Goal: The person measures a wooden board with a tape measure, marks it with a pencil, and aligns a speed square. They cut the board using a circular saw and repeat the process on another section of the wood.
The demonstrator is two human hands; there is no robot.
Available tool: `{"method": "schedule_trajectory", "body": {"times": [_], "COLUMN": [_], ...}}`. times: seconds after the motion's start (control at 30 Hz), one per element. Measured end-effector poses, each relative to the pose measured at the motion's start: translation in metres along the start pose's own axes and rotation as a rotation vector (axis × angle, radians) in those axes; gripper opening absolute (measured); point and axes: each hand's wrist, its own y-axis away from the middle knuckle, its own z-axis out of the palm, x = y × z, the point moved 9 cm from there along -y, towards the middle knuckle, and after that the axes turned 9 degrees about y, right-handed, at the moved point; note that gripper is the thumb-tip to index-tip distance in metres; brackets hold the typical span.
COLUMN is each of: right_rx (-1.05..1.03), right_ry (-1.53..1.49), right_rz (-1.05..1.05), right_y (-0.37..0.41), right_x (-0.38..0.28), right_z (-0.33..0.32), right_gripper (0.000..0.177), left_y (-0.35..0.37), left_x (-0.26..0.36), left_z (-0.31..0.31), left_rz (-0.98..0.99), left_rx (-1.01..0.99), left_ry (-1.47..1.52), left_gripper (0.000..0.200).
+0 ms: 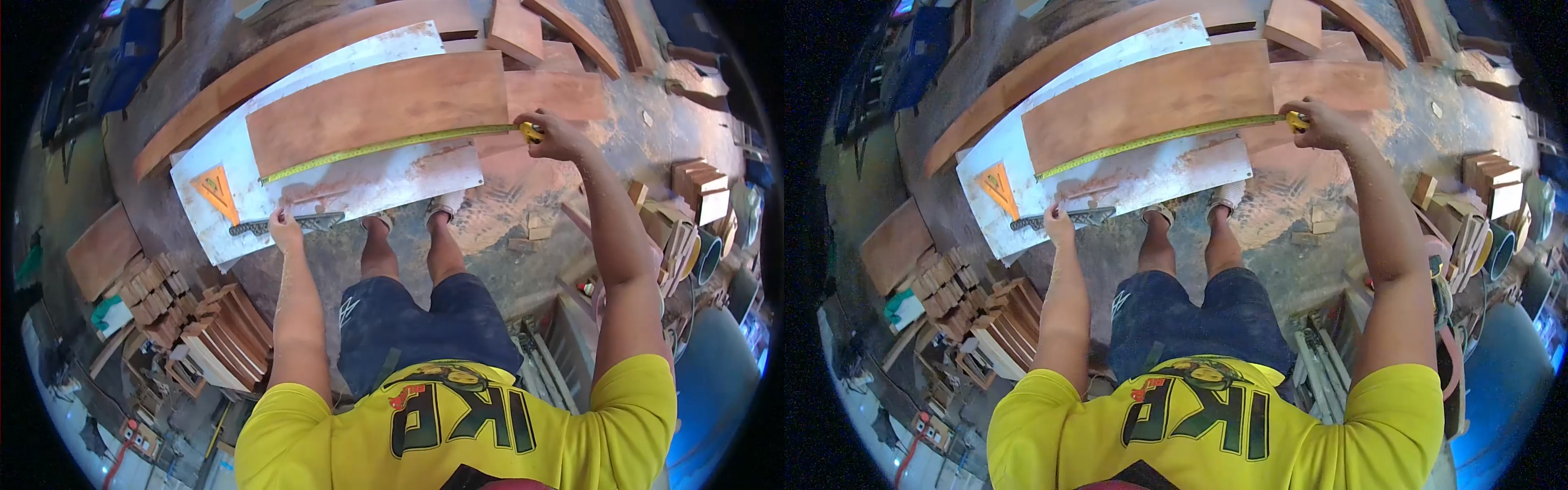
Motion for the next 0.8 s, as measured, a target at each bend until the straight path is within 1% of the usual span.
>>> {"method": "schedule_trajectory", "body": {"times": [0.07,0.13,0.17,0.2,0.27,0.3,0.33,0.37,0.4,0.43,0.5,0.53,0.57,0.63,0.7,0.77,0.8], "right_rx": [-0.022,0.074,0.060,0.040,0.027,0.051,0.046,0.091,0.052,0.114,0.103,0.106,0.102,0.122,0.154,0.178,0.181], "right_ry": [0.033,0.029,0.036,0.017,-0.048,-0.082,-0.117,-0.035,-0.090,-0.022,-0.049,-0.075,0.020,0.053,0.086,0.089,0.093], "right_rz": [0.006,-0.040,-0.064,-0.028,-0.009,-0.040,0.026,-0.025,0.040,-0.036,-0.027,0.000,-0.010,-0.001,0.004,0.007,0.010], "right_y": [0.004,0.003,0.003,0.005,0.005,0.001,0.001,0.000,0.000,0.001,0.001,0.002,0.003,0.005,0.004,0.007,0.007], "right_x": [0.004,0.005,0.003,0.004,-0.004,0.008,0.014,0.013,0.015,0.010,0.011,0.008,0.001,0.000,-0.001,-0.006,-0.005], "right_z": [0.003,0.003,0.004,0.005,0.006,0.013,0.017,0.016,0.018,0.015,0.019,0.017,0.015,0.016,0.015,0.014,0.014], "right_gripper": [0.056,0.058,0.058,0.058,0.058,0.056,0.055,0.055,0.054,0.054,0.054,0.054,0.055,0.054,0.054,0.052,0.052], "left_y": [0.005,0.005,0.002,-0.002,-0.020,-0.025,-0.027,-0.032,-0.038,-0.044,-0.050,-0.053,-0.057,-0.057,-0.044,-0.019,-0.012], "left_x": [-0.006,-0.004,-0.002,-0.006,-0.043,-0.048,-0.048,-0.057,-0.064,-0.068,-0.067,-0.053,-0.045,-0.035,0.004,0.039,0.051], "left_z": [0.004,-0.004,-0.012,-0.021,-0.031,-0.045,-0.055,-0.065,-0.069,-0.073,-0.078,-0.080,-0.079,-0.068,-0.037,-0.009,-0.002], "left_rz": [-0.048,-0.072,-0.028,0.010,0.076,0.051,0.028,0.002,-0.017,-0.016,-0.011,0.108,0.127,0.145,0.469,0.567,0.570], "left_rx": [-0.018,0.009,0.029,0.053,0.140,0.172,0.200,0.192,0.176,0.174,0.186,0.163,0.134,0.102,-0.091,-0.289,-0.290], "left_ry": [0.085,0.094,0.047,-0.009,-0.014,-0.055,-0.094,-0.095,-0.088,-0.094,-0.102,-0.097,-0.099,-0.088,-0.036,0.024,0.029], "left_gripper": [0.029,0.031,0.031,0.032,0.031,0.030,0.030,0.029,0.028,0.027,0.025,0.024,0.024,0.024,0.026,0.031,0.031]}}
